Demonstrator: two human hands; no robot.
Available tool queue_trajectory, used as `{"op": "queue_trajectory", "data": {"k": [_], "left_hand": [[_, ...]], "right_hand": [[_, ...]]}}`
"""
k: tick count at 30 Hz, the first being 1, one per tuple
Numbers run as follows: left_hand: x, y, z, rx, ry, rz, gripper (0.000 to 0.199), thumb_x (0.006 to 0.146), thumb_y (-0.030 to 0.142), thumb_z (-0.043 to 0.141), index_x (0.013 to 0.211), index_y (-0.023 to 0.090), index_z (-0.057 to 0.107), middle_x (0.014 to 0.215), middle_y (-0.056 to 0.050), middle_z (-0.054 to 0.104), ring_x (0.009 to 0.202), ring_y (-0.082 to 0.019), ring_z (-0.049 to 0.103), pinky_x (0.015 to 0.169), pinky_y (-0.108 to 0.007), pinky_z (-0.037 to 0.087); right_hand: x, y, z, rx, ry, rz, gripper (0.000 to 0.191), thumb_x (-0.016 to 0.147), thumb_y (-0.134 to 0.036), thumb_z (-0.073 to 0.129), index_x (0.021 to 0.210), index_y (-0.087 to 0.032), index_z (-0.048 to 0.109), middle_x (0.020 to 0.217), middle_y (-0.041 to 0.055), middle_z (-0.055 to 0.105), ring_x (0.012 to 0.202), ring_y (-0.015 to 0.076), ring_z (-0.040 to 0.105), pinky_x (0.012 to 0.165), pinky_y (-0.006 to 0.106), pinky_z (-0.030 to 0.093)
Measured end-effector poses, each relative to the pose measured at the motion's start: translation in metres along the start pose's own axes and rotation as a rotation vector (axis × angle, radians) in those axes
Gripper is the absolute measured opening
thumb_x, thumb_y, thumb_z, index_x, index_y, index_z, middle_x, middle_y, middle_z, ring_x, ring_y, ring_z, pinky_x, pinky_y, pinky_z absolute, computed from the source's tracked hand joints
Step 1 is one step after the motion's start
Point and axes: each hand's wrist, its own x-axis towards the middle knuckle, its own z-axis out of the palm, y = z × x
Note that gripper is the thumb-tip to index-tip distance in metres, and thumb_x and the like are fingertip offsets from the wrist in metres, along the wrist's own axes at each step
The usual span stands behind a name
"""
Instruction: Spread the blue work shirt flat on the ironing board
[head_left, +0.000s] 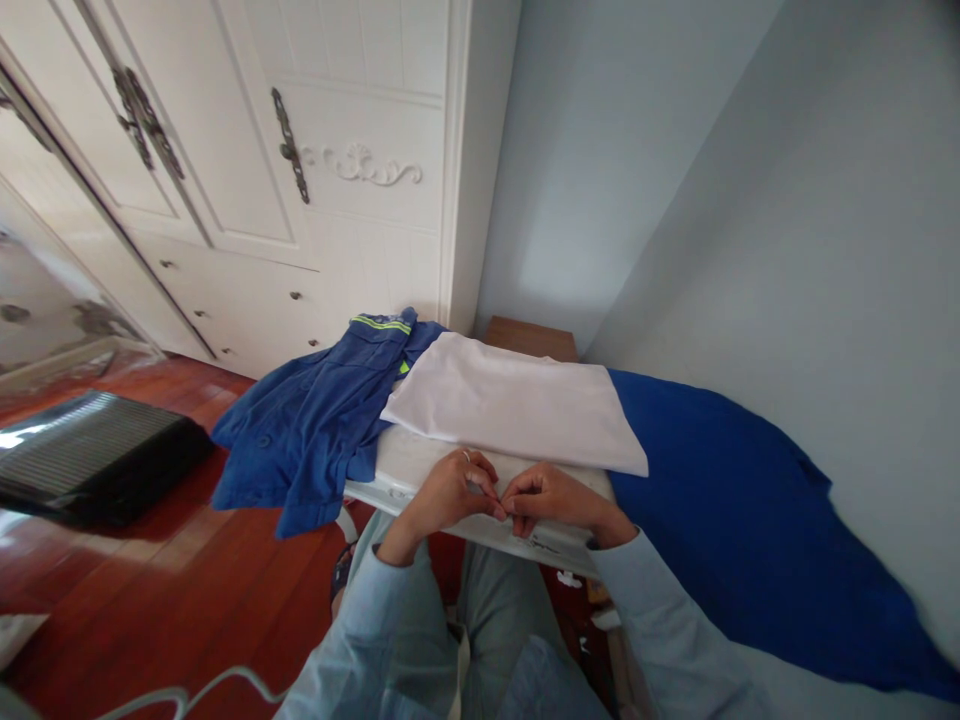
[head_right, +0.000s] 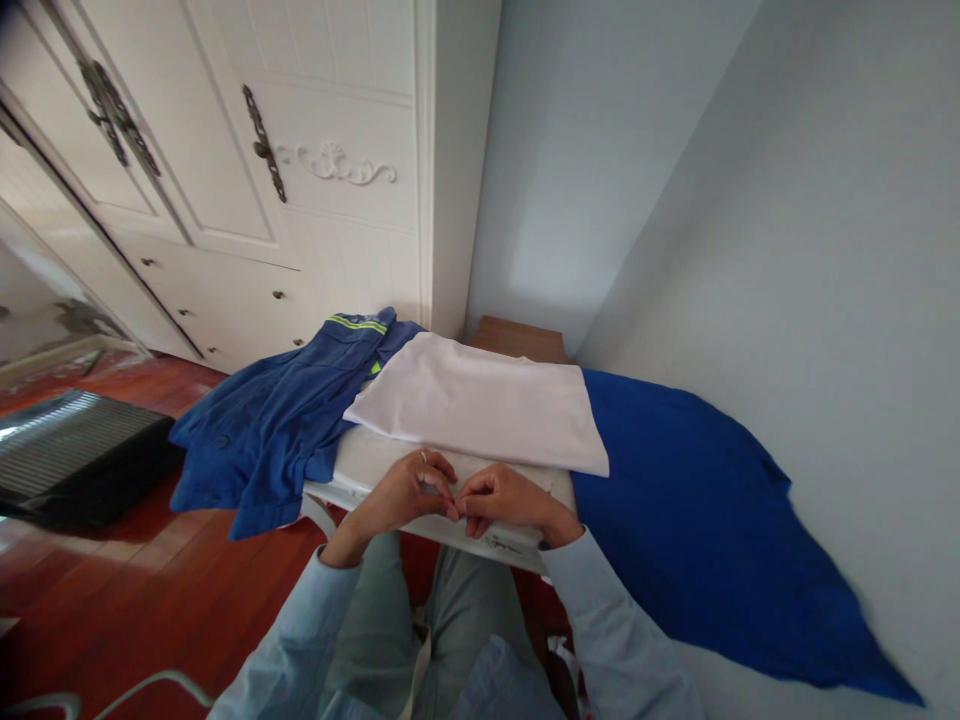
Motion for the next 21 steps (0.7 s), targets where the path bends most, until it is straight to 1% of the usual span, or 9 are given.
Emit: {"op": "queue_trajectory", "data": {"k": [2,6,8,10,12,14,17,19,21], "left_hand": [[0.001,0.000,-0.001,-0.001,-0.012,0.000,0.009,0.065,0.026,0.089,0.067,0.028,0.080,0.093,-0.001,0.072,0.088,-0.017,0.064,0.082,-0.028,0.044],[0.001,-0.001,-0.002,0.000,-0.026,0.014,0.011,0.063,0.024,0.090,0.066,0.027,0.080,0.091,0.000,0.073,0.086,-0.017,0.064,0.080,-0.027,0.044],[0.001,-0.001,-0.002,-0.012,-0.026,0.022,0.011,0.063,0.021,0.089,0.067,0.026,0.080,0.089,0.000,0.073,0.085,-0.016,0.064,0.080,-0.027,0.044],[0.001,0.000,-0.002,-0.023,-0.019,0.025,0.010,0.065,0.019,0.088,0.067,0.024,0.079,0.087,0.000,0.073,0.084,-0.016,0.064,0.080,-0.027,0.044],[0.001,0.001,-0.003,-0.031,-0.021,0.029,0.009,0.065,0.021,0.087,0.066,0.024,0.079,0.087,-0.001,0.073,0.085,-0.017,0.064,0.081,-0.028,0.044],[0.001,0.002,-0.003,-0.042,-0.034,0.038,0.009,0.065,0.025,0.088,0.065,0.024,0.079,0.087,-0.001,0.073,0.085,-0.017,0.065,0.082,-0.028,0.045],[0.000,0.001,-0.003,-0.048,-0.037,0.047,0.010,0.064,0.026,0.089,0.066,0.024,0.079,0.087,-0.001,0.074,0.085,-0.017,0.065,0.081,-0.028,0.045],[0.000,0.000,-0.003,-0.043,-0.028,0.051,0.009,0.064,0.026,0.088,0.067,0.025,0.080,0.087,-0.001,0.074,0.085,-0.017,0.065,0.081,-0.028,0.044],[0.000,-0.001,-0.002,-0.044,-0.032,0.062,0.009,0.064,0.027,0.088,0.067,0.026,0.080,0.087,0.000,0.074,0.084,-0.017,0.065,0.080,-0.027,0.045]], "right_hand": [[-0.002,-0.006,0.000,-0.053,-0.017,-0.002,0.030,0.077,-0.043,0.069,0.082,-0.014,0.071,0.068,0.0027,0.071,0.062,0.0156,0.068,0.062,0.026,0.055],[0.001,-0.022,0.001,-0.331,-0.008,-0.020,0.016,0.080,-0.029,0.061,0.077,-0.016,0.069,0.062,-0.0010,0.065,0.055,0.0136,0.064,0.052,0.022,0.049],[0.004,-0.029,0.002,-0.476,-0.015,-0.033,0.014,0.081,-0.026,0.060,0.075,-0.016,0.069,0.060,-0.0014,0.064,0.052,0.0131,0.062,0.049,0.021,0.046],[0.008,-0.034,0.002,-0.607,-0.028,-0.080,0.013,0.080,-0.024,0.062,0.073,-0.016,0.069,0.059,-0.0012,0.063,0.050,0.0125,0.060,0.049,0.021,0.043],[0.010,-0.039,0.001,-0.704,-0.039,-0.130,0.013,0.080,-0.021,0.063,0.070,-0.015,0.070,0.058,-0.0004,0.064,0.051,0.0119,0.059,0.050,0.021,0.042],[0.009,-0.045,0.000,-0.717,-0.084,-0.117,0.015,0.081,-0.017,0.059,0.074,-0.015,0.072,0.061,0.0003,0.066,0.051,0.0119,0.060,0.050,0.021,0.042],[0.007,-0.053,-0.003,-0.692,-0.181,-0.075,0.024,0.081,-0.011,0.052,0.083,-0.015,0.075,0.063,-0.0006,0.068,0.053,0.0119,0.063,0.054,0.020,0.044],[0.007,-0.056,-0.004,-0.724,-0.200,-0.100,0.025,0.081,-0.009,0.052,0.084,-0.015,0.076,0.064,-0.0011,0.069,0.056,0.0118,0.063,0.058,0.020,0.046],[0.010,-0.057,-0.003,-0.782,-0.190,-0.129,0.023,0.081,-0.010,0.054,0.081,-0.016,0.076,0.064,-0.0012,0.069,0.057,0.0119,0.062,0.061,0.021,0.045]]}}
